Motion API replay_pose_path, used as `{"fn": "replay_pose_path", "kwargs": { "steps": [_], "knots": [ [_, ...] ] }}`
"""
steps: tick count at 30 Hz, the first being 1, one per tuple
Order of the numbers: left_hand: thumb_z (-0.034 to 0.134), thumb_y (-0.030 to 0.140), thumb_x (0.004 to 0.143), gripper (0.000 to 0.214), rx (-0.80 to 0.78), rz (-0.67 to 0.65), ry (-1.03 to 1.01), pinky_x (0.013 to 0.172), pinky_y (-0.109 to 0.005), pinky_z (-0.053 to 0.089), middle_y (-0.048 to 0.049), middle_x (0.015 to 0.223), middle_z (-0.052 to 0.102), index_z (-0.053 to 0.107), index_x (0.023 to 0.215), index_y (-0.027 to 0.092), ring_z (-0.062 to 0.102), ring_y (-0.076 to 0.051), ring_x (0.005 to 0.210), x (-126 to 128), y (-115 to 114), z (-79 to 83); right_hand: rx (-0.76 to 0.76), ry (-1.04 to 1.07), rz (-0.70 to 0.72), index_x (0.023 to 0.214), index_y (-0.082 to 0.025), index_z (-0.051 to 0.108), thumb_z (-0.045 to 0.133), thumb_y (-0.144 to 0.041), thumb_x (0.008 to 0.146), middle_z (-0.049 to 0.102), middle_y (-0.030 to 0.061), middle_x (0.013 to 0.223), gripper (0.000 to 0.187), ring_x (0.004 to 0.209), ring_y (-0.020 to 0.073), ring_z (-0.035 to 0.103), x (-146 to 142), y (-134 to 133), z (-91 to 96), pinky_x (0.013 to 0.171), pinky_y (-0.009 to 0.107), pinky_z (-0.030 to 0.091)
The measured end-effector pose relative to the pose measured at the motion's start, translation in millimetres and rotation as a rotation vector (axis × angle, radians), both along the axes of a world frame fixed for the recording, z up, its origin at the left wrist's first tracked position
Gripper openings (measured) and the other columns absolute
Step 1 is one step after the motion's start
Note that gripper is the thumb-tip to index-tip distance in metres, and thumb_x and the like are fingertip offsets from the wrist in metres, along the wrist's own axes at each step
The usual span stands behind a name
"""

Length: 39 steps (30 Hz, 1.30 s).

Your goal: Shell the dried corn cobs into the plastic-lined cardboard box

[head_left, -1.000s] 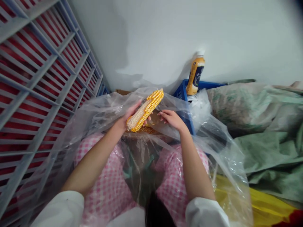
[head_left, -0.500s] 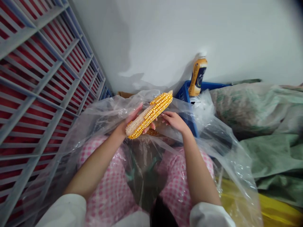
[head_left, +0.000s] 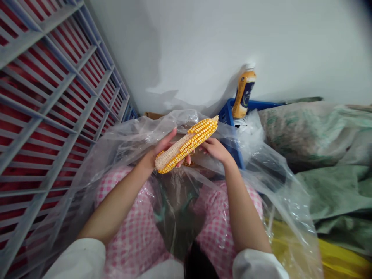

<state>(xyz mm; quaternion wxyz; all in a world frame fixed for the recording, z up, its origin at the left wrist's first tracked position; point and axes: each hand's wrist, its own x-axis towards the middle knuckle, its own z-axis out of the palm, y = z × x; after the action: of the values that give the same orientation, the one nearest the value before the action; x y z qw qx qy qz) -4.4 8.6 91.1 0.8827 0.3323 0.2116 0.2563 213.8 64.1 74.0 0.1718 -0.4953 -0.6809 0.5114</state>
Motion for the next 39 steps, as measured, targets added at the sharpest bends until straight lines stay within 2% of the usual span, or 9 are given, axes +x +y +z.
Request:
{"fn": "replay_pose_path", "kwargs": {
  "steps": [9,14,20,25,29,34,39],
  "knots": [
    [0.01,0.079,0.075,0.094,-0.004,-0.05,0.029,0.045,-0.025,0.042,-0.0159,0.08,0.069,0.057,0.112,0.007,0.061,-0.018,0.052,-1.5,0.6,-4.2,-0.027,0.04,-0.027,0.068,-0.016,0.056,0.047,-0.029,0.078,0.061,0.0002,0.065,0.018,0.049,0.0088,0.049,0.0,2.3,-3.2,0.057,0.024,0.042],
    [0.011,0.078,0.075,0.091,-0.007,-0.062,0.027,0.044,-0.025,0.043,-0.0153,0.08,0.069,0.057,0.11,0.008,0.061,-0.018,0.052,-2.5,-0.9,-3.9,-0.038,0.044,-0.047,0.069,-0.016,0.057,0.048,-0.03,0.076,0.061,0.0006,0.065,0.018,0.05,0.009,0.049,0.0,2.2,-1.7,0.054,0.023,0.04],
    [0.012,0.077,0.077,0.09,-0.024,-0.057,0.026,0.044,-0.025,0.044,-0.0154,0.079,0.069,0.057,0.111,0.007,0.062,-0.018,0.053,-3.6,-2.5,-3.3,-0.117,0.122,-0.089,0.066,-0.016,0.053,0.051,-0.029,0.072,0.058,-0.0001,0.063,0.014,0.049,0.0081,0.046,-0.7,1.6,-0.5,0.049,0.021,0.038],
    [0.011,0.077,0.076,0.09,-0.031,-0.08,0.006,0.044,-0.025,0.045,-0.015,0.08,0.069,0.056,0.113,0.008,0.062,-0.018,0.053,-3.7,-0.7,-2.0,-0.206,0.348,-0.203,0.066,-0.019,0.047,0.053,-0.031,0.071,0.046,-0.004,0.053,0.014,0.048,0.0088,0.042,1.4,2.8,0.6,0.046,0.022,0.032],
    [0.014,0.078,0.076,0.089,0.013,-0.069,0.004,0.044,-0.024,0.044,-0.0149,0.078,0.069,0.056,0.11,0.007,0.061,-0.018,0.052,-3.8,-0.7,-3.4,-0.28,0.585,-0.271,0.066,-0.021,0.038,0.05,-0.041,0.076,0.036,-0.0052,0.054,0.026,0.045,0.0079,0.031,5.0,3.5,15.2,0.044,0.022,0.027],
    [0.013,0.077,0.077,0.088,0.025,-0.055,0.011,0.045,-0.025,0.045,-0.0156,0.078,0.069,0.058,0.106,0.007,0.062,-0.018,0.053,-4.0,-1.6,-5.2,-0.216,0.632,-0.305,0.065,-0.023,0.026,0.04,-0.055,0.082,0.02,-0.0055,0.054,0.039,0.046,0.0104,0.02,10.2,0.9,37.2,0.043,0.023,0.024],
    [0.015,0.078,0.077,0.087,-0.001,-0.072,-0.021,0.042,-0.023,0.044,-0.0149,0.076,0.069,0.059,0.102,0.007,0.062,-0.017,0.052,-2.8,-0.8,-2.8,-0.144,0.667,-0.296,0.063,-0.023,0.021,0.037,-0.056,0.084,0.015,-0.0056,0.055,0.042,0.046,0.0117,0.015,13.9,-1.9,41.6,0.043,0.024,0.023]
  ]
}}
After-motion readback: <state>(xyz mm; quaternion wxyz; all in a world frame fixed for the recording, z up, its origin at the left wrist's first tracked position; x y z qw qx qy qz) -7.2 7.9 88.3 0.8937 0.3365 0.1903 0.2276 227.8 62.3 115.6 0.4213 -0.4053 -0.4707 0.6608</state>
